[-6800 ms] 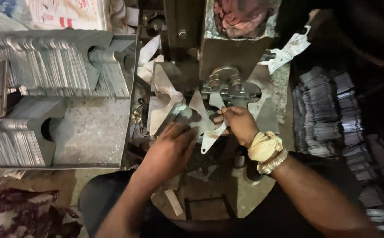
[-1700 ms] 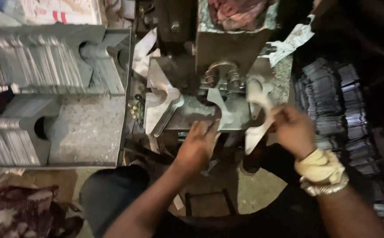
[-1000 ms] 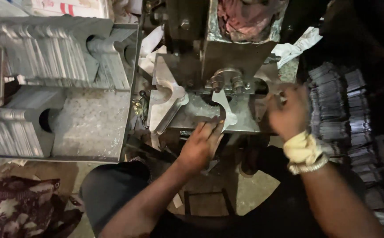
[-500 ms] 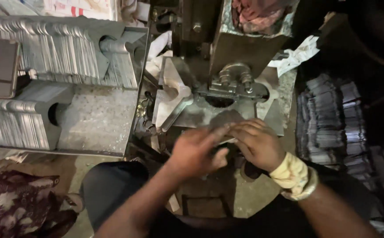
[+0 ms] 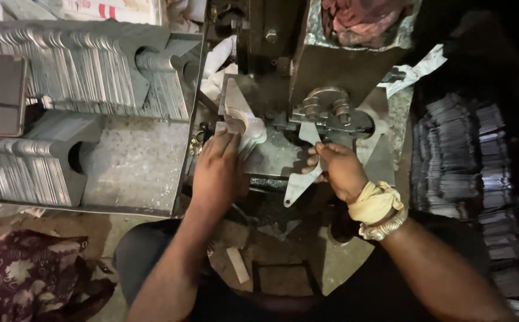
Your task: Placing metal sheets into a stamping or punching machine to form specific shapes.
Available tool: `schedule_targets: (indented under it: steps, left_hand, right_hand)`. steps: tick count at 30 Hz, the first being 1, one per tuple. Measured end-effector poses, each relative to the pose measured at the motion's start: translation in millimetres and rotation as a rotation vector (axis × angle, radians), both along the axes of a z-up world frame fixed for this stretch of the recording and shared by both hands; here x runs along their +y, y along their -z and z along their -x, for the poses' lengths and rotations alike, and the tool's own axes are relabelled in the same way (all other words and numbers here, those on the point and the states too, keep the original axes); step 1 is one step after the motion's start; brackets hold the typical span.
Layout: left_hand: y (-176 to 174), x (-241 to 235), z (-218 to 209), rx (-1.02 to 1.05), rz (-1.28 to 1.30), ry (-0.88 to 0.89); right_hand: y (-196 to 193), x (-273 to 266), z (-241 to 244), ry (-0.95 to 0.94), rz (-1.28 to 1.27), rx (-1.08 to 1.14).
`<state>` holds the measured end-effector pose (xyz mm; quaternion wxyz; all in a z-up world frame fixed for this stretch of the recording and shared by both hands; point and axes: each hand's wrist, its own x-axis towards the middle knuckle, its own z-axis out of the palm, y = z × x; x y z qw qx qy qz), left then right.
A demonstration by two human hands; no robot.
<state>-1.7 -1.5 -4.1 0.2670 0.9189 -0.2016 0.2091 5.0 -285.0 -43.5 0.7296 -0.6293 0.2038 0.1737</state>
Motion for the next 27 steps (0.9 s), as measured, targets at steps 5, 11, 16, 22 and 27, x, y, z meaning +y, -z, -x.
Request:
schedule_targets:
  steps: [5, 11, 16, 22, 27]
  left_hand:
    - [-14.5, -5.3, 7.0, -0.128, 0.037, 0.01]
    - [-59.2, -15.9, 40.2, 0.249, 0.255, 0.194]
    - [-43.6, -23.8, 45.6, 0.338, 0.139, 0.585]
    - [13.6, -67.9, 44.8, 0.182, 0.188, 0.409]
    - [43.5, -93.4, 43.3, 0.088, 0.138, 0.381]
  right_hand:
    - [-1.6, 1.8, -0.6, 0.024, 0.005, -0.001]
    - [2.0, -0.3, 2.9, -0.054, 0.038, -0.016]
    - [28.2, -19.7, 5.7, -0.059, -0.002, -0.089]
    - [-9.1, -52.2, 48.2, -0.11, 0.519, -0.252]
    - [-55.6, -90.4, 48.5, 0.003, 1.077, -0.388]
